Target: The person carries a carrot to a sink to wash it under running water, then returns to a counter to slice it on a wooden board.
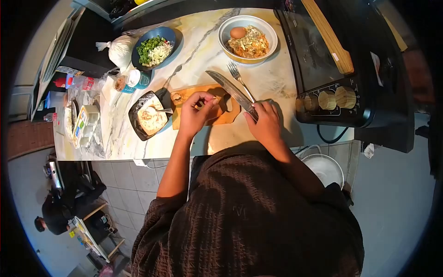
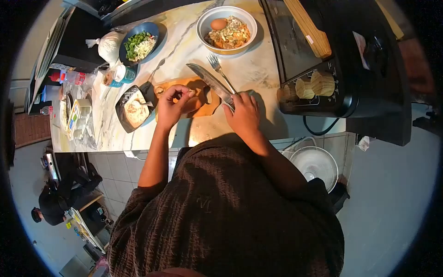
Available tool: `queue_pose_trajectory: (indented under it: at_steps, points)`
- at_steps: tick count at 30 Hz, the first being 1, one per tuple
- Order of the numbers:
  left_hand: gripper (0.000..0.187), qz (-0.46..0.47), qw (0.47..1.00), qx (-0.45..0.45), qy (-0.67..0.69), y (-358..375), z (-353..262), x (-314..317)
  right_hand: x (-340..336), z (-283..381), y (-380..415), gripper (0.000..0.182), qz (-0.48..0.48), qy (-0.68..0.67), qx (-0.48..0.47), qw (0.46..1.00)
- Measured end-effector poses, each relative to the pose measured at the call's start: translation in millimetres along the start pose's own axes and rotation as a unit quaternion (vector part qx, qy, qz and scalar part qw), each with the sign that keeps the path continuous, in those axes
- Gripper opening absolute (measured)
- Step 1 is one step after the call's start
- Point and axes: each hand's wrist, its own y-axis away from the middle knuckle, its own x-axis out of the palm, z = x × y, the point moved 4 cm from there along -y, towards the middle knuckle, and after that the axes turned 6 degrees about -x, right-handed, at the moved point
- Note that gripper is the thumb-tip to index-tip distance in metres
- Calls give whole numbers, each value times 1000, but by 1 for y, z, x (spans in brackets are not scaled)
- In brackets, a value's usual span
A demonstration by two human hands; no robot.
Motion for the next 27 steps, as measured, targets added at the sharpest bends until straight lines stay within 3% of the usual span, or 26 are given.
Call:
queue_pose_trajectory:
  at_steps: [3, 5, 12, 18, 21, 23, 24, 27]
  points:
    - [9, 14, 997, 32, 63, -2, -9, -2, -6, 19, -14, 27, -74, -95, -89, 989]
    - [9, 50, 996, -1, 69, 1, -18, 4, -6, 28, -21, 26, -80, -325, -85, 939]
    - [10, 84, 989, -42, 117, 5, -12, 14, 0, 43, -26, 23, -45, -393, -74, 915]
    - [13, 90, 992, -14, 86, 13, -15, 22, 11, 30, -21, 17, -63, -395, -42, 916]
    - [16, 85, 989, -91, 74, 12, -3, 23, 7, 23, -16, 15, -68, -386, -38, 919]
    - [24, -18, 977, 160, -143, 11, -21, 14, 2, 20, -13, 14, -72, -378, -17, 923]
    - [36, -15, 969, 150, -197, 11, -18, 11, 2, 17, -12, 14, -70, -379, -13, 922]
    - [43, -30, 950, 114, -289, 20, -11, 6, 3, 7, -8, 12, -65, -353, 2, 933]
